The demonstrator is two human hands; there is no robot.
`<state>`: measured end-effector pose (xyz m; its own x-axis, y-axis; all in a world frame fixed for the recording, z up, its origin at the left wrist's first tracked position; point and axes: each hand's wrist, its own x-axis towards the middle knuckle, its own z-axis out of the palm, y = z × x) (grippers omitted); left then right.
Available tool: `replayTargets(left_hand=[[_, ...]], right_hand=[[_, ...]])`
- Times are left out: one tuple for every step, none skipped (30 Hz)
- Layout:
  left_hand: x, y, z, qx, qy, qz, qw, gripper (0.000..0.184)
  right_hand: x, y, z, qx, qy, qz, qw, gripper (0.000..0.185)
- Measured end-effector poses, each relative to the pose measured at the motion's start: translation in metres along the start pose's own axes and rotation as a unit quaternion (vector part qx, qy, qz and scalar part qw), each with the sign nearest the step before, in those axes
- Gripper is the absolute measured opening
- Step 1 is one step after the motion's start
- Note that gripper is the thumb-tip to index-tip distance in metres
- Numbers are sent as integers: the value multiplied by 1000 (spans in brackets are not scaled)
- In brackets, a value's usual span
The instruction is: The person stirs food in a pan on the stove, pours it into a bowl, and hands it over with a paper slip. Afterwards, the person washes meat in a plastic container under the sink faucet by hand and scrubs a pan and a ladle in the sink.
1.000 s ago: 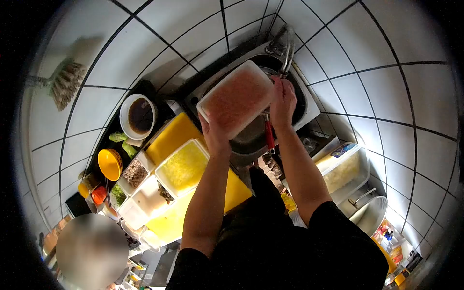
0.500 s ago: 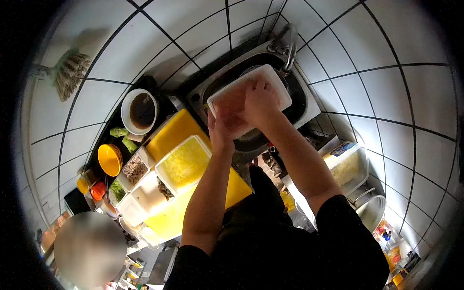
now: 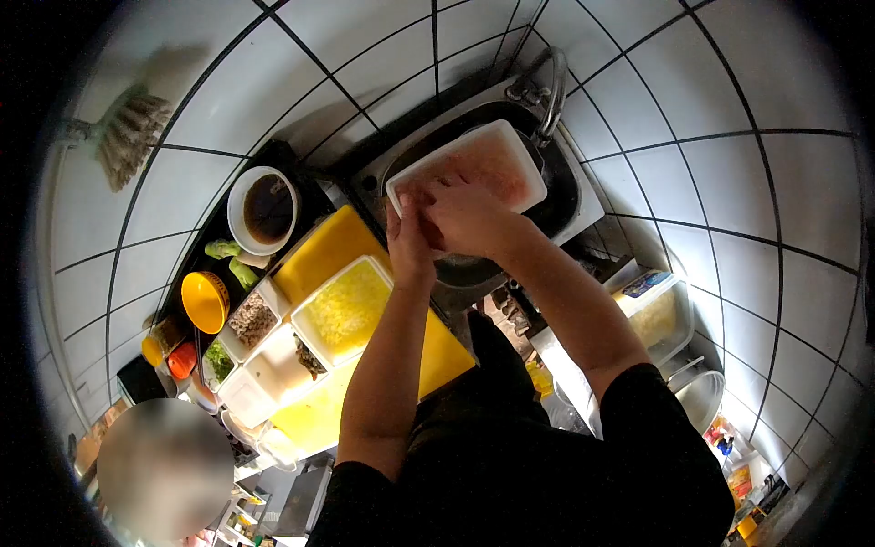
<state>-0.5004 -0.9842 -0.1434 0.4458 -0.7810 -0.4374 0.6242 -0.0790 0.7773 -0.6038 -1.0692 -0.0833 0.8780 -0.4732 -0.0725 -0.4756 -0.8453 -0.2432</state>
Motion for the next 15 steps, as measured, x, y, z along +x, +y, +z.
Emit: replayTargets(left_hand=[[1, 0, -1, -4, -1, -2, 1000, 53], [0, -1, -2, -6, -1, -6, 1000, 52], [-3, 2, 1, -9, -2, -10, 1000, 52], [-6, 6, 4, -6, 2, -10, 1000, 52], [-9, 9, 8, -4, 6, -9, 1000, 52], [-12, 13, 12, -2, 10, -8, 1000, 52], [-11, 13, 12, 1, 8, -3, 1000, 53], [-11, 12, 11, 4, 5, 1, 1000, 54], [-11, 11, 12, 8, 1, 4, 1000, 54], [-11, 10, 13, 14, -1, 2, 1000, 56], [-11, 10, 13, 20, -3, -1, 1000, 57], [-11, 10, 14, 26, -4, -3, 1000, 58], [-10, 9, 13, 30, 12, -14, 999, 59], [-9, 9, 12, 34, 29, -24, 999, 61], [-9, 9, 10, 39, 47, -35, 997, 62]], right_hand=[[1, 3, -5, 9, -56, 19, 998, 29], [0, 8, -12, 18, -113, 39, 993, 29], [-1, 11, -18, 28, -170, 59, 983, 29], [-3, 14, -17, 11, -177, 100, 979, 30], [-5, 17, -16, -6, -184, 141, 973, 31], [-4, 17, -21, -24, -190, 182, 965, 32], [-3, 16, -26, -25, -229, 164, 959, 31], [-1, 14, -33, -26, -267, 148, 952, 29], [0, 13, -38, -27, -305, 132, 943, 28], [-1, 14, -35, -12, -245, 119, 962, 28], [-4, 15, -28, 3, -184, 105, 977, 27], [-4, 15, -33, 6, -170, 111, 979, 27], [-4, 13, -40, 9, -155, 117, 981, 27], [-4, 13, -49, 1, -189, 142, 972, 27], [-3, 11, -57, -5, -222, 167, 961, 27]])
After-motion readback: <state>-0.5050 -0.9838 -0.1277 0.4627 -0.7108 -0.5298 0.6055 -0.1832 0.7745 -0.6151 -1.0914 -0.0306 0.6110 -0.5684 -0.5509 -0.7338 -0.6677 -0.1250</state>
